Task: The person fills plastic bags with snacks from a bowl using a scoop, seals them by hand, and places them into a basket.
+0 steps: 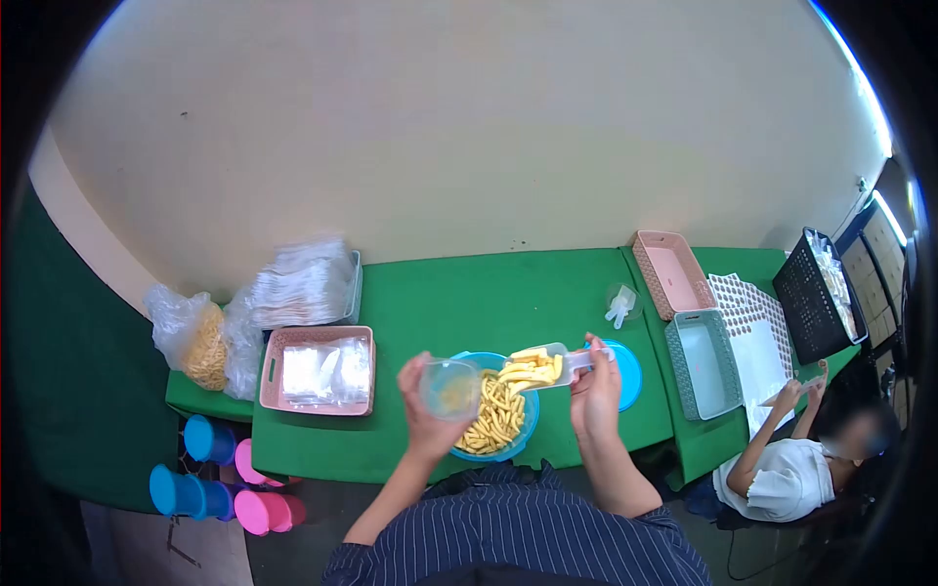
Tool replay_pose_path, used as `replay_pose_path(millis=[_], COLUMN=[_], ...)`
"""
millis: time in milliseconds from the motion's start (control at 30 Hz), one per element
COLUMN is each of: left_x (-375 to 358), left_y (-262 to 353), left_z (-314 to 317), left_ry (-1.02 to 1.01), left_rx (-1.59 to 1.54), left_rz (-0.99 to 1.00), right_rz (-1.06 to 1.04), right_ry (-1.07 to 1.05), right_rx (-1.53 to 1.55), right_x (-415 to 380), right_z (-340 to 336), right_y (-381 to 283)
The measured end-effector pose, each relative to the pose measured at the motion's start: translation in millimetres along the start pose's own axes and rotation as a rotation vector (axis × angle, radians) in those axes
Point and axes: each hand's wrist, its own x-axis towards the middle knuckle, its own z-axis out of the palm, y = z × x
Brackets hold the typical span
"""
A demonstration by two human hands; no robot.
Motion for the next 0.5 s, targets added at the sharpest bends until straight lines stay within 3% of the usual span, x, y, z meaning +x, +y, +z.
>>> replay_pose_path(millis=[100, 200, 233, 300, 367, 433, 467, 500], left_x=[-9.7, -8.2, -7.7, -9.9, -11.5, -9.0, -5.5, -0.4], left_y=[8.8, 17.0, 18.2, 16.5, 13.5, 10.7, 10.3, 13.2], left_z=[17.9, 19.3, 20.5, 20.2, 16.9, 8.2, 1.4, -6.6], left_ry=[-0.123, -0.192, -0.213, -0.220, -0.241, -0.186, -0.204, -0.099], left_rx=[-0.076, -0.060, -0.056, -0.054, -0.049, -0.069, -0.068, -0.159], left_rz=[-0.051, -0.070, -0.073, -0.088, -0.099, -0.151, -0.144, -0.175], right_rz=[-0.051, -0.214, -0.216, -0.868, -0.934, -0.996, -0.915, -0.920], right_ry=[-0.044, -0.267, -0.271, -0.646, -0.732, -0.554, -0.470, -0.452], right_rx=[-0.044, -0.492, -0.497, -1.012, -0.946, -0.504, -0.451, -0.450], right_x=[-5.1, -20.9, -25.2, -32.9, -26.7, -23.3, -20.1, -15.2], right_z=[12.1, 32.1, 33.5, 31.6, 19.2, 12.5, 11.3, 9.7], right_y=[-14.5, -22.3, -20.9, -17.7, -14.8, -8.1, -10.4, -8.7])
